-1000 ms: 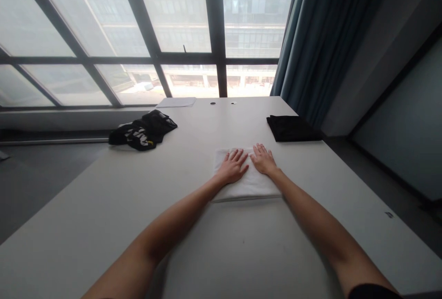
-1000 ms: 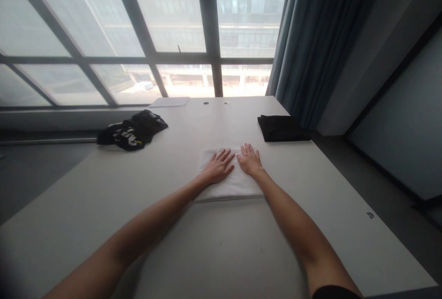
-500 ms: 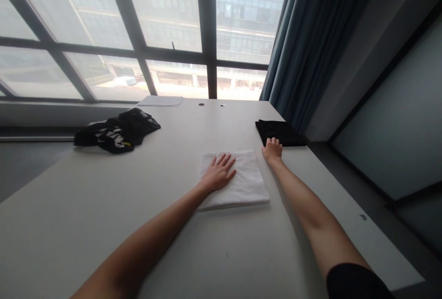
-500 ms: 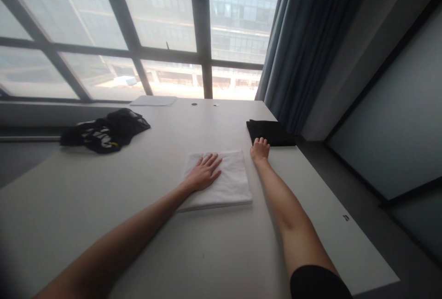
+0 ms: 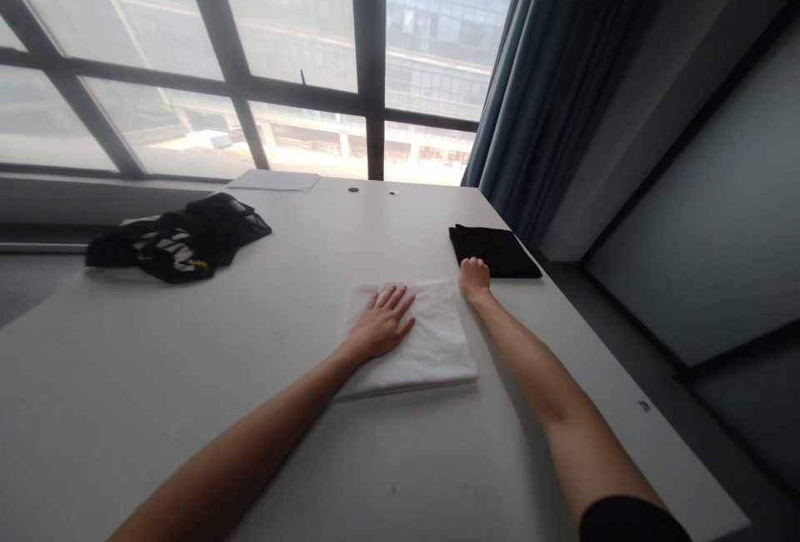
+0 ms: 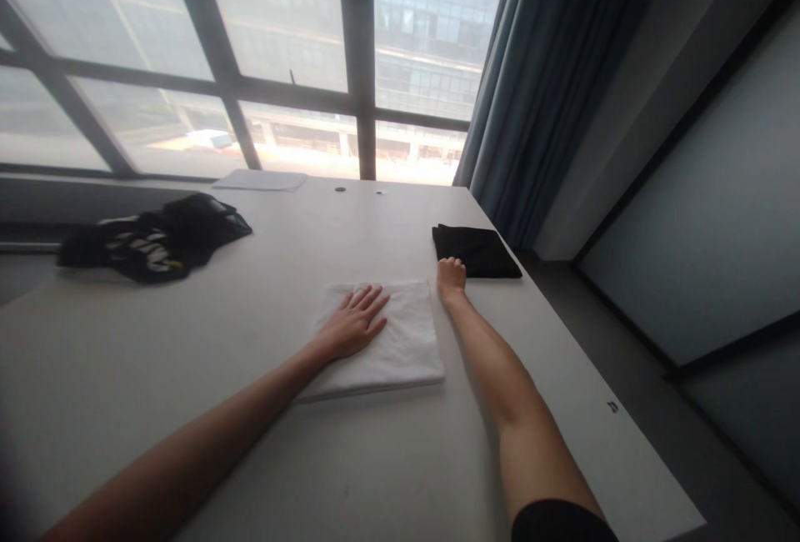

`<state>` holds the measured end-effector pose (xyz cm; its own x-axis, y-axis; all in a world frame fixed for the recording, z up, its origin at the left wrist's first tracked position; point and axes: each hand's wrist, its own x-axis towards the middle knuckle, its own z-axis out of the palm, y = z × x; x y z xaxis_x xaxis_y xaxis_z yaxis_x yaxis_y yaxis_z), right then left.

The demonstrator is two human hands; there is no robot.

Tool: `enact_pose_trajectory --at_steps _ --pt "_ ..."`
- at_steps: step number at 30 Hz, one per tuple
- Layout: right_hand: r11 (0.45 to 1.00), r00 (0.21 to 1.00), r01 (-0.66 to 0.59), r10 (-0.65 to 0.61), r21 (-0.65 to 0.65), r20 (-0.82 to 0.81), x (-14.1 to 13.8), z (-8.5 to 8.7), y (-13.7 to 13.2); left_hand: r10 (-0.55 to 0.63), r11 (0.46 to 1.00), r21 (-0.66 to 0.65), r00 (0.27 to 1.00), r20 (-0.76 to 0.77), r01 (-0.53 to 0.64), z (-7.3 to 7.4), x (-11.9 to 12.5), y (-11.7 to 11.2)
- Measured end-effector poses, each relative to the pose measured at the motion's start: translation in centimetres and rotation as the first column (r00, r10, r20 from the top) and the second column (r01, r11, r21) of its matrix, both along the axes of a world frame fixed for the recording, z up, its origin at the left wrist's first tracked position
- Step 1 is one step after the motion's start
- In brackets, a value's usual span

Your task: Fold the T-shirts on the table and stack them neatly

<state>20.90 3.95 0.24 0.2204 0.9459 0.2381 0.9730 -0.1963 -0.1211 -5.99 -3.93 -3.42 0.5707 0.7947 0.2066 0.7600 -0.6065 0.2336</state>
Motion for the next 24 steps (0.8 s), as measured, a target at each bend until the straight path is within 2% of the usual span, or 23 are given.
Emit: enact_pose_trajectory --at_steps 4,7,9,11,13,14,16,18,19,20,21,22,24 --pt "1.000 0.994 0.006 -0.007 -0.012 -0.108 -1.3 0.9 -1.3 -0.012 0.999 -0.042 1.000 0.027 0.014 0.4 0.1 0.2" --pt "1.000 0.972 0.019 -0.024 -0.021 -0.232 -1.3 1.5 -3.2 -0.019 0.994 -0.104 0.987 0.163 0.036 1.2 -1.1 0.5" --pt "0.998 0.939 0.000 -0.019 -0.056 -0.344 -0.9 1.4 -5.3 0.043 0.994 -0.107 0.956 0.290 -0.013 1.9 -3.1 0.4" --pt "0.992 0.881 -0.042 -0.019 -0.118 -0.474 -0.4 1.0 -7.9 0.181 0.980 -0.150 0.894 0.409 -0.130 2.7 -5.7 -0.3" --pt "0.981 0.808 -0.084 -0.035 -0.174 -0.588 0.1 0.6 -10.6 0.366 0.917 -0.337 0.790 0.492 -0.215 3.5 -8.6 -1.5" --pt "0.974 0.766 -0.110 -0.044 -0.199 -0.641 0.3 0.5 -11.9 0.459 0.856 -0.474 0.725 0.514 -0.206 4.0 -9.8 -2.2" --pt "0.948 0.615 -0.185 -0.094 -0.260 -0.783 0.5 0.8 -13.9 0.595 0.696 -0.715 0.610 0.522 -0.067 5.1 -11.8 -3.8" --pt "0.912 0.396 -0.267 -0.192 -0.312 -0.898 0.6 1.5 -14.9 0.668 0.540 -0.835 0.548 0.503 0.107 6.1 -12.7 -5.1" --pt "0.894 0.296 -0.293 -0.252 -0.338 -0.921 0.6 1.9 -15.1 0.687 0.488 -0.858 0.534 0.492 0.163 6.4 -12.8 -5.6" --pt "0.880 0.229 -0.302 -0.306 -0.366 -0.924 0.5 2.3 -15.0 0.700 0.457 -0.869 0.527 0.482 0.188 6.6 -12.7 -5.9" --pt "0.870 0.203 -0.298 -0.346 -0.394 -0.916 0.4 2.5 -14.8 0.706 0.450 -0.873 0.524 0.477 0.189 6.7 -12.5 -6.0" --pt "0.860 0.196 -0.292 -0.375 -0.419 -0.906 0.3 2.7 -14.4 0.706 0.464 -0.869 0.521 0.480 0.170 6.6 -12.1 -6.0" --pt "0.845 0.197 -0.295 -0.403 -0.446 -0.894 0.0 2.6 -13.8 0.686 0.530 -0.843 0.536 0.492 0.096 6.0 -11.3 -5.6"
